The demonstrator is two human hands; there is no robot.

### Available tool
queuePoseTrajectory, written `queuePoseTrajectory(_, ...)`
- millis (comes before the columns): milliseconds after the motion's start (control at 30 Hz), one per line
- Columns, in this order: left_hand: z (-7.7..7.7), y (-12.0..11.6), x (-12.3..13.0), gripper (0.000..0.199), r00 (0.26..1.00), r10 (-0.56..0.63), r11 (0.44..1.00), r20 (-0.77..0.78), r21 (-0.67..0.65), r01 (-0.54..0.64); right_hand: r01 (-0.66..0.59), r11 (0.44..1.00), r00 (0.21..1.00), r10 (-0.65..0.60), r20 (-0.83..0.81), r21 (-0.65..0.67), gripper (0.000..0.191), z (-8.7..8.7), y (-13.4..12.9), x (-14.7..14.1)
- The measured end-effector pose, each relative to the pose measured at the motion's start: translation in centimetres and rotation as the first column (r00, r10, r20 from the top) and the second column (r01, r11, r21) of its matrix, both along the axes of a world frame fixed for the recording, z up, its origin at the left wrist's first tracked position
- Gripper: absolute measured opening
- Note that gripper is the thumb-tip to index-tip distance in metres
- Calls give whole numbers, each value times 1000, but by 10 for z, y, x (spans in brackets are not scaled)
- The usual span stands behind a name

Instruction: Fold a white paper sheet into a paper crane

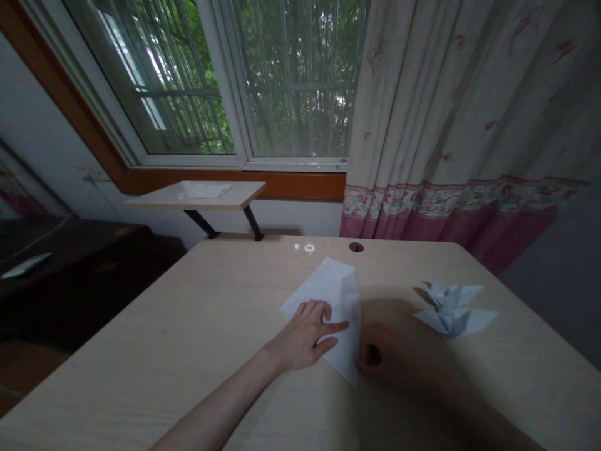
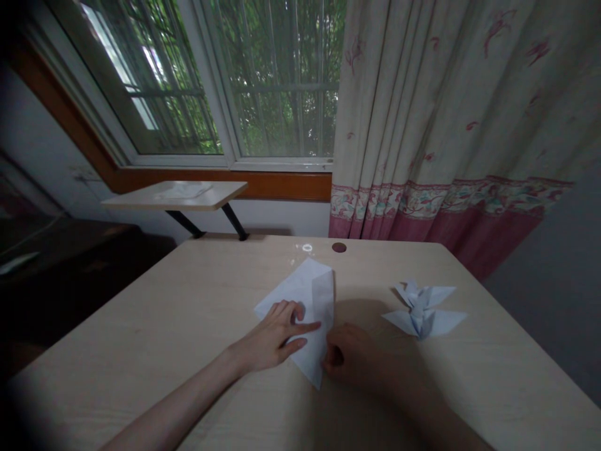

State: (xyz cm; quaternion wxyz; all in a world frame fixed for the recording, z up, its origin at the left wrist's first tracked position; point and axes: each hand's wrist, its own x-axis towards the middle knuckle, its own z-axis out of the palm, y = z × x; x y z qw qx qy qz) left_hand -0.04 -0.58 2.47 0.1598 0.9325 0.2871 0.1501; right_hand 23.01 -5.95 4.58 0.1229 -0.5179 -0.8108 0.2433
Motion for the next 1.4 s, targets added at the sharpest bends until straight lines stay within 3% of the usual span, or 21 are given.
queuePoseTrajectory(300, -2, 1, 0, 38, 1000, -3, 1000, -18, 13, 3, -31, 998, 999, 32, 9, -55, 7, 6, -5, -3)
queuePoseTrajectory(533, -3, 2, 0, 38, 1000, -6, 1000, -9, 5, 6, -34, 997, 994, 40, 102, -63, 6, 20, -10, -8)
queuePoseTrajectory(900, -5, 2, 0, 37, 1000, -9, 1000, 14, 19, 9, -108, 985, 994, 105, -27, -134, 6, -5, -10, -4)
queuePoseTrajectory(1067, -3, 2, 0, 37, 1000, -7, 1000, 14, 2, 7, -83, 984, 993, 69, -96, -157, 9, -13, -10, -4)
queuePoseTrajectory(1267, -4, 3, -1, 37, 1000, -8, 1000, 21, 3, 8, -91, 962, 982, 44, -182, -257, 12, -11, -6, -1)
queuePoseTrajectory(1400, -3, 3, -2, 36, 999, -17, 1000, 28, 10, 17, -56, 933, 937, -74, -341, -355, 16, -4, 1, 2)
